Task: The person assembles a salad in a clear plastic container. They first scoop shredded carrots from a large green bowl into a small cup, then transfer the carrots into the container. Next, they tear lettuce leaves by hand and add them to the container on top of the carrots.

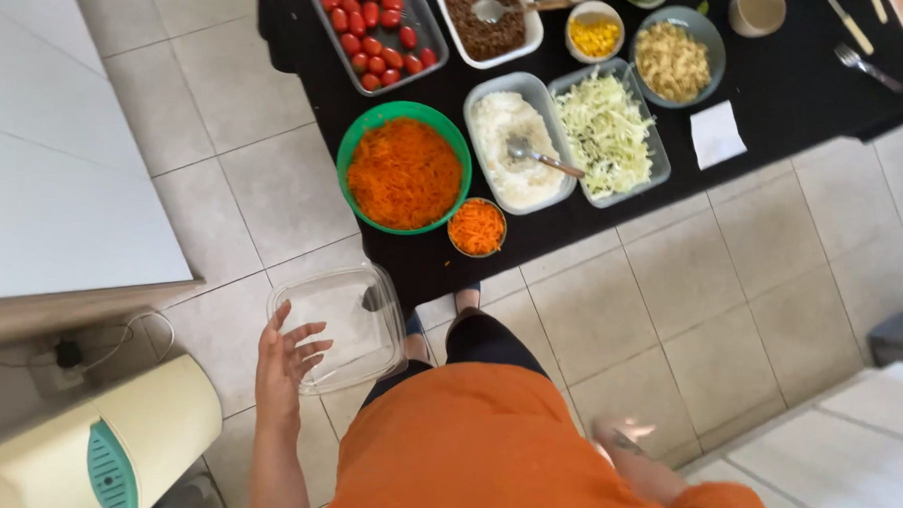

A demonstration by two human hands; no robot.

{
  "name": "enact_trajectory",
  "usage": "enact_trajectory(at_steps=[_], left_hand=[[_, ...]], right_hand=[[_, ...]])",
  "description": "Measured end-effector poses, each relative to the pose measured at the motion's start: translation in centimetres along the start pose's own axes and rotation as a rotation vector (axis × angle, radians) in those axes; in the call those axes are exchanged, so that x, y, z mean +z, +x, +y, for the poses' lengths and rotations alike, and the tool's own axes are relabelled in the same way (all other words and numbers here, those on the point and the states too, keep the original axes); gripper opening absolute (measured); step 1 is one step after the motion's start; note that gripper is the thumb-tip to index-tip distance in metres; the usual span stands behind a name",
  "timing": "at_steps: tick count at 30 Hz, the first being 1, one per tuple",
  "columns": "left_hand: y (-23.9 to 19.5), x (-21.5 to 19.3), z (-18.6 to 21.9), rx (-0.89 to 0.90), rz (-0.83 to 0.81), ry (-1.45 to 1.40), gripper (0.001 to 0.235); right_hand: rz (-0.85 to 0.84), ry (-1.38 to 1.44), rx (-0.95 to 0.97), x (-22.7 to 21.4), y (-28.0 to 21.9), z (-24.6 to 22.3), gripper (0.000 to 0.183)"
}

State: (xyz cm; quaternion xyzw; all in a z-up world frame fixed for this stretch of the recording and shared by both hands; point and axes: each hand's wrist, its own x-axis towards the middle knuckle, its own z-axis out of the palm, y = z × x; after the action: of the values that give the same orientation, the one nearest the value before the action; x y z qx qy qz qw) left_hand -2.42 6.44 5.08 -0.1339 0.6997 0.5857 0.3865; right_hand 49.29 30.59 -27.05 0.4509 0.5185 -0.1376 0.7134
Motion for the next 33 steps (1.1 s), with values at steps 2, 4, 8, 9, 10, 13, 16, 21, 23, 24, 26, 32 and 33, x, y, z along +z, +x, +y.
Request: enact_trajectory(at_steps=[2,4,8,9,10,13,16,21,23,24,26,32,33], left_hand=[[-0.2,0.4,0.3,-0.001,-0.020,0.012,0.069],[0.0,0.5,0.3,-0.004,-0.017,0.018,0.069],[1.2,0.7,-0.8,0.026,-0.057,0.026,0.070],[1.2,0.4,-0.8,0.022,-0.045,0.022,0.072],[1.1,0.3,-1.0,0.007,-0.051,0.032,0.072],[1.1,0.6,-0.9,0.060,-0.049,0.027,0.076],[-0.1,0.8,-0.5,-0.002,-0.033,0.037,0.071],[-0.6,-0.2,-1.3,0.044,0.004,0.012,0.070],[-0.9,-0.5,-1.6,0.034,0.026,0.005,0.069],[-1.0,-0.6,-1.7,0.028,0.039,-0.002,0.068],[-1.3,-0.8,-1.9,0.029,0.046,-0.004,0.069],[-1.3,-0.8,-2.2,0.043,0.032,-0.024,0.067],[-1.1,-0.7,-2.3,0.054,0.016,-0.033,0.066]], right_hand=[[-0.118,0.337,-0.143,0.0,-4.7,-1.8,0.052],[-0.231,0.651,-0.294,-4.1,-10.3,-6.0,0.057],[-0.273,1.599,-0.648,-14.1,-19.5,-4.0,0.052],[0.029,1.546,-0.573,-16.0,-19.8,-3.6,0.029],[0.018,1.553,-0.556,-17.4,-21.9,-3.4,0.029],[0.491,1.414,-0.666,-23.1,-24.9,-4.4,0.029],[0.460,1.504,-0.920,-26.4,-24.1,-7.7,0.030],[0.027,1.821,-1.103,-29.3,-26.2,-11.2,0.056],[0.012,1.821,-1.102,-29.5,-26.1,-11.5,0.056],[0.006,1.827,-1.102,-29.7,-26.1,-11.6,0.056],[0.056,1.792,-1.106,-29.7,-25.9,-11.6,0.051],[0.074,1.826,-1.076,-28.3,-24.5,-11.5,0.040],[0.043,1.859,-1.070,-27.8,-23.7,-11.4,0.039]])
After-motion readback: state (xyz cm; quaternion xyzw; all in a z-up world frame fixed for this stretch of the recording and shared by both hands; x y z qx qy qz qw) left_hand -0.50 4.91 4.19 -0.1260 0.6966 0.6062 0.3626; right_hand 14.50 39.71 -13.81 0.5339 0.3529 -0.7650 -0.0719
